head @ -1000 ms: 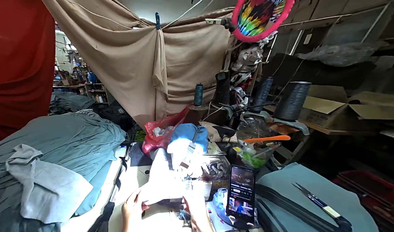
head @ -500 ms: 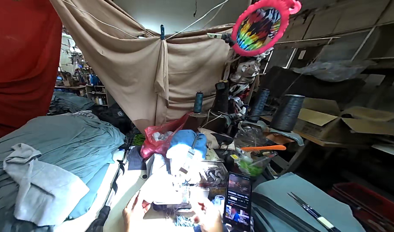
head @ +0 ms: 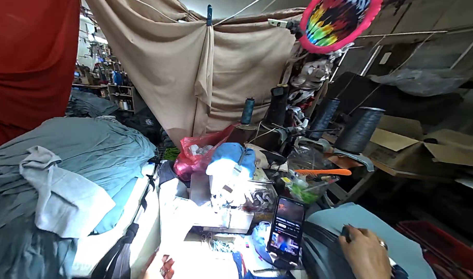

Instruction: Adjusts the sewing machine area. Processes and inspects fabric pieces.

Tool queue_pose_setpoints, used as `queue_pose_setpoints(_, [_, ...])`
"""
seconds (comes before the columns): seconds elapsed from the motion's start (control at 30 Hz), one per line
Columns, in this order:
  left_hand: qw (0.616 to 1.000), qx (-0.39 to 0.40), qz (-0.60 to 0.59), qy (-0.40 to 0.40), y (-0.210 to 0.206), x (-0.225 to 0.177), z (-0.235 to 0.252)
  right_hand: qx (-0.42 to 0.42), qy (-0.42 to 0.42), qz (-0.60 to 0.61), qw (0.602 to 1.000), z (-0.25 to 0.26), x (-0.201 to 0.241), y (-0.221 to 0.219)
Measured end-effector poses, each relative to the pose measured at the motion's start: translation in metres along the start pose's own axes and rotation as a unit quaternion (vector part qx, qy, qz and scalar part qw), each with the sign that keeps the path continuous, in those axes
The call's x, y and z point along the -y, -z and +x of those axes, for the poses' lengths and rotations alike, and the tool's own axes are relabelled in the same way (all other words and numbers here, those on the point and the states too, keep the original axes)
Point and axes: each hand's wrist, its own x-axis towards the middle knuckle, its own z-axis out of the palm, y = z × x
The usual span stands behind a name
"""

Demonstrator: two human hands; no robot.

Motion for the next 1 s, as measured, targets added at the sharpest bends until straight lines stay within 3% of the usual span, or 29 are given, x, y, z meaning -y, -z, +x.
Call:
queue_pose_setpoints(0.1, [0.999,-0.003,-0.021,0.023,0.009,-0.004,-0.007,-0.007,-0.028,-0.017,0.999,0.004,-0.009,0.003])
queue_pose_setpoints(0.17, [0.999,0.007,-0.03,0.018,0.014,-0.009,-0.009,0.051,-0.069,-0.055,0.995,0.012,-0.015,0.007])
queue_pose_setpoints(0.23, [0.999,0.017,-0.033,-0.01,0.015,-0.015,-0.012,0.071,-0.09,-0.087,0.99,0.019,-0.014,0.007])
queue_pose_setpoints(0.3, [0.998,0.025,-0.042,-0.05,0.013,-0.021,-0.015,0.038,-0.09,-0.095,0.991,0.02,-0.017,0.006])
queue_pose_setpoints(0.37, [0.995,0.031,-0.045,-0.084,0.007,-0.027,-0.019,-0.052,-0.015,0.022,0.998,0.009,-0.021,0.018])
queue_pose_setpoints(0.43, [0.992,0.037,-0.044,-0.115,0.0,-0.032,-0.022,-0.089,0.038,0.19,0.977,-0.005,-0.001,0.037])
queue_pose_setpoints(0.53, [0.987,0.039,-0.042,-0.151,-0.007,-0.034,-0.024,0.062,0.042,0.425,0.902,-0.053,0.063,0.055])
queue_pose_setpoints(0.63, [0.983,0.053,-0.043,-0.171,-0.015,-0.037,-0.029,0.288,0.068,0.45,0.842,-0.095,0.13,0.033])
queue_pose_setpoints(0.7, [0.98,0.066,-0.034,-0.185,-0.017,-0.038,-0.032,0.336,0.129,0.418,0.834,-0.113,0.168,0.004])
queue_pose_setpoints(0.8, [0.978,0.076,-0.025,-0.193,-0.015,-0.038,-0.033,0.174,0.268,0.277,0.906,-0.123,0.212,-0.031])
queue_pose_setpoints(0.9, [0.978,0.082,-0.022,-0.189,-0.012,-0.038,-0.033,0.012,0.339,0.164,0.926,-0.115,0.245,-0.048])
queue_pose_setpoints(1.0, [0.978,0.089,-0.021,-0.187,-0.011,-0.038,-0.034,0.081,0.335,0.115,0.932,-0.106,0.271,-0.048])
